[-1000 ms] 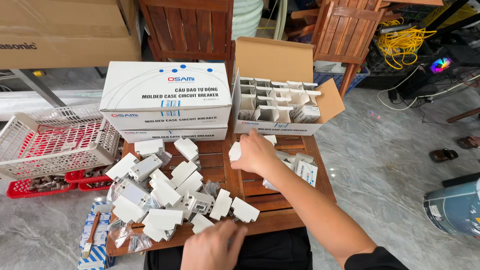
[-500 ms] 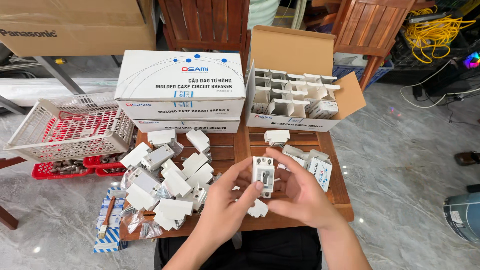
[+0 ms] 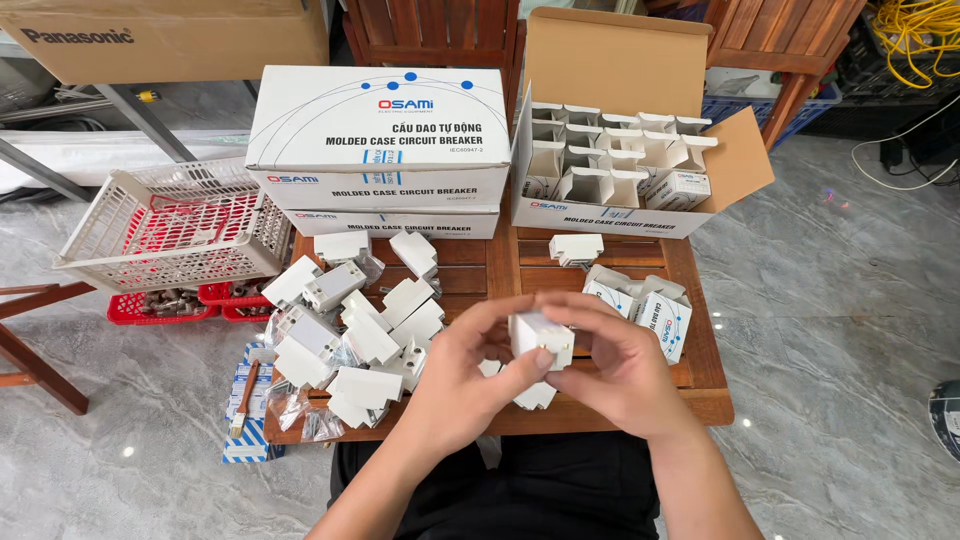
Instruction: The person unpacks molded case circuit breakers from plastic bags, places them into small cardboard boxes, and stacks the boxes on a wooden table. The person handles the breakers and boxes by hand, organizing them into a larger shipping carton.
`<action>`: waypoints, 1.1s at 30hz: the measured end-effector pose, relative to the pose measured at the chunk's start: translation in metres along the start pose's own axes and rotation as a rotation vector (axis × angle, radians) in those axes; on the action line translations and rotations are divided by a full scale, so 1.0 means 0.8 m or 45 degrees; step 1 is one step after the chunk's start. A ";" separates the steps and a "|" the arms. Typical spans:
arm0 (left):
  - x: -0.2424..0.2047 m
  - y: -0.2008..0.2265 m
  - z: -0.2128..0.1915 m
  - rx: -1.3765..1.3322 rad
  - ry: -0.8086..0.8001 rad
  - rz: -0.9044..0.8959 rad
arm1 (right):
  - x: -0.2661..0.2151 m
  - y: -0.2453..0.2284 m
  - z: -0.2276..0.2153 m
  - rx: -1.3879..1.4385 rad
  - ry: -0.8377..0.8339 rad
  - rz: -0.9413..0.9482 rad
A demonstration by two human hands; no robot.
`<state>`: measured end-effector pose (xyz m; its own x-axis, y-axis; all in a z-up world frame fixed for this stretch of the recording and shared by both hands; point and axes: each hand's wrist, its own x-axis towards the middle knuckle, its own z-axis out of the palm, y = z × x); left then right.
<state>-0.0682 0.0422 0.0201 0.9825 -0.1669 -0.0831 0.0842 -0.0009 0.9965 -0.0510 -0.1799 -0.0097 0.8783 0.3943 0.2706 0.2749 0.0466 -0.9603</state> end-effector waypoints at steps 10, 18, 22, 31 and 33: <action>-0.002 -0.007 0.003 0.239 -0.096 0.586 | -0.005 0.010 -0.010 0.252 0.246 0.661; 0.009 -0.021 0.009 0.098 0.025 0.260 | -0.005 0.024 0.004 0.266 0.269 0.286; 0.005 -0.015 0.007 0.135 0.014 0.272 | -0.007 0.043 -0.005 0.143 0.328 0.193; 0.003 -0.024 0.016 -0.142 0.010 0.190 | -0.009 0.034 0.003 0.088 0.322 0.001; 0.003 -0.024 0.020 -0.139 0.087 0.312 | -0.010 0.023 0.003 0.270 0.338 0.156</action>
<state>-0.0699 0.0257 0.0008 0.9843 -0.0825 0.1559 -0.1437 0.1380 0.9800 -0.0540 -0.1802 -0.0296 0.9783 0.1582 0.1342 0.0987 0.2138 -0.9719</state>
